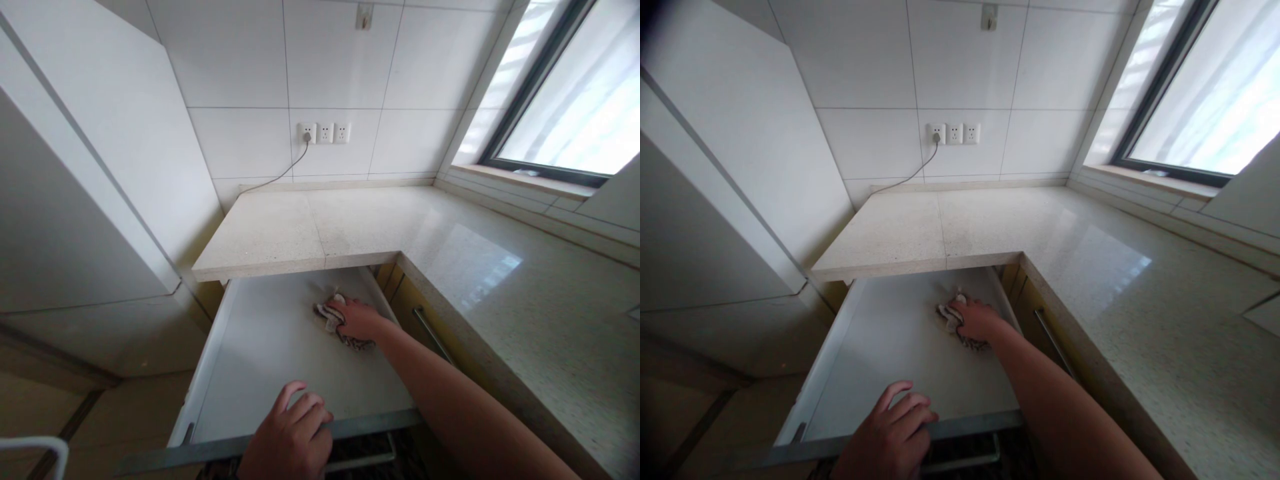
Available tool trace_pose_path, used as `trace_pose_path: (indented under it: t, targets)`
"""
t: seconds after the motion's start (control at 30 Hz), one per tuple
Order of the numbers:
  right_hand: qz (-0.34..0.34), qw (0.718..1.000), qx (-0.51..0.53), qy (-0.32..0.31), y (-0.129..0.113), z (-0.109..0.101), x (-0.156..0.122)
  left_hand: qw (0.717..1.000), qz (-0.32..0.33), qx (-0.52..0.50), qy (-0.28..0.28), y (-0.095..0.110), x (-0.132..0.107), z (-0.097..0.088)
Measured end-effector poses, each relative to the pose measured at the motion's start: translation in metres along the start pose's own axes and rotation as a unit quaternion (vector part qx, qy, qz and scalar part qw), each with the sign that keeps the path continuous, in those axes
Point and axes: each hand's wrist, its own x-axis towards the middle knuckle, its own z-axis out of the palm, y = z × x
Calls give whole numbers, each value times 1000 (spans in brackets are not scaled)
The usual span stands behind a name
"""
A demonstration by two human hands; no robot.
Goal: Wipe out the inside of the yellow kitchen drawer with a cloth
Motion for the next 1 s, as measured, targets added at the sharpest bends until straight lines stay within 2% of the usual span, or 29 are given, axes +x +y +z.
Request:
trace_pose_path:
  t: [0.13, 0.23, 0.5, 0.8, 0.9, 1.0]
  targets:
    - [-77, 996, 19, -38, -19, -6, -3, 1000, -6, -11, -6, 1, 2, -1]
    - [-96, 994, 34, -48, -20, -10, -2, 1000, -10, -13, -8, 0, 0, 0]
    - [6, 1000, 22, 8, -2, -5, 1, 1000, -6, -21, -7, 0, 0, -2]
    - [-174, 983, 44, -47, -34, -8, -5, 1000, -3, -12, -3, 1, 6, -4]
    - [-146, 987, 47, -48, -26, -12, -2, 1000, -9, -16, -16, 1, 5, -5]
    - [-57, 997, 36, -25, -7, -14, 2, 999, -10, -23, -21, 1, 1, -3]
